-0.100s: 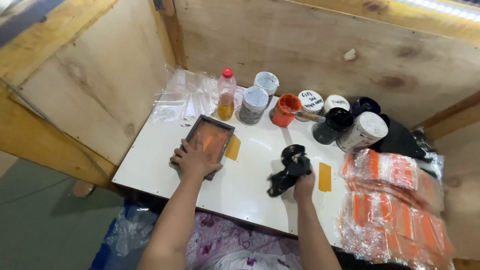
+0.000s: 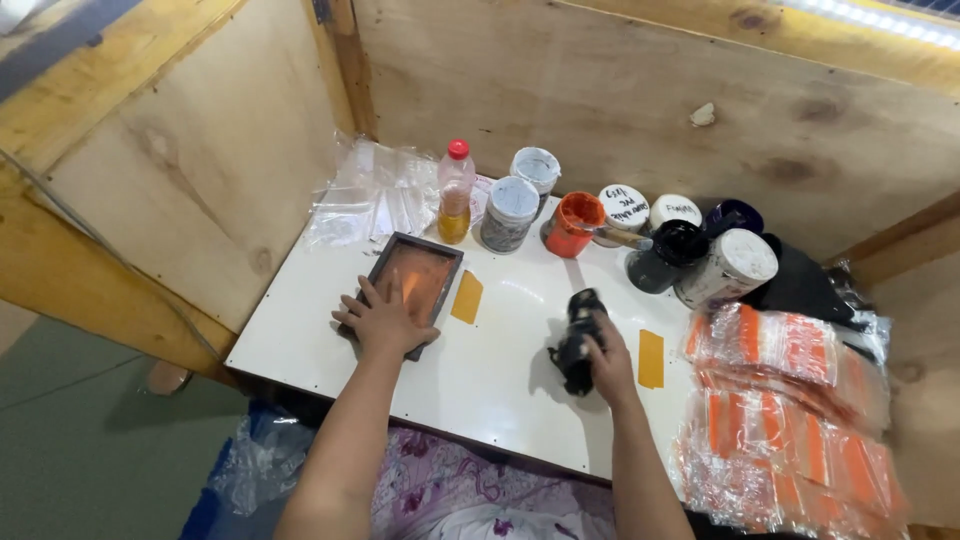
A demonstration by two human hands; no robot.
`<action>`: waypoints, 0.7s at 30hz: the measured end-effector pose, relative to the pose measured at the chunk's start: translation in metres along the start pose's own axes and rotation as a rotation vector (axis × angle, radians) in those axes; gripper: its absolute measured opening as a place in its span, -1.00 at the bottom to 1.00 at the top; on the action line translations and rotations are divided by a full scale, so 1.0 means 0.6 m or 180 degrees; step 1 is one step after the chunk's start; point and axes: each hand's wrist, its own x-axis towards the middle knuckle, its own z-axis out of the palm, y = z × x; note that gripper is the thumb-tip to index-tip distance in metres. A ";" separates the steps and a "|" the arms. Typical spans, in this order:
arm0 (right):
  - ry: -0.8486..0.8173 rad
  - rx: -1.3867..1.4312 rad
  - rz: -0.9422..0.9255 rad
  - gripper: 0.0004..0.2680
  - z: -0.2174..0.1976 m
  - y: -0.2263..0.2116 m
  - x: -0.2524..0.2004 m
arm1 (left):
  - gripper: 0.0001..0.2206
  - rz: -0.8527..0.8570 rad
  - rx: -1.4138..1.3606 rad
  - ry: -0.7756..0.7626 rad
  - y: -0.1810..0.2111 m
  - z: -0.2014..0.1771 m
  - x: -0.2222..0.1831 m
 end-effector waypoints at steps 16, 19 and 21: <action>-0.2147 -0.2885 -0.0815 -0.48 0.188 -0.210 -0.021 | -0.30 0.1744 -0.1219 0.0836 0.152 0.231 0.059; -0.2046 -0.2968 -0.0867 -0.47 0.195 -0.202 0.010 | -0.25 0.1684 -0.1191 0.0868 0.165 0.222 0.090; -0.2076 -0.3028 -0.0821 -0.45 0.203 -0.191 0.034 | -0.26 0.1669 -0.1121 0.0820 0.174 0.206 0.102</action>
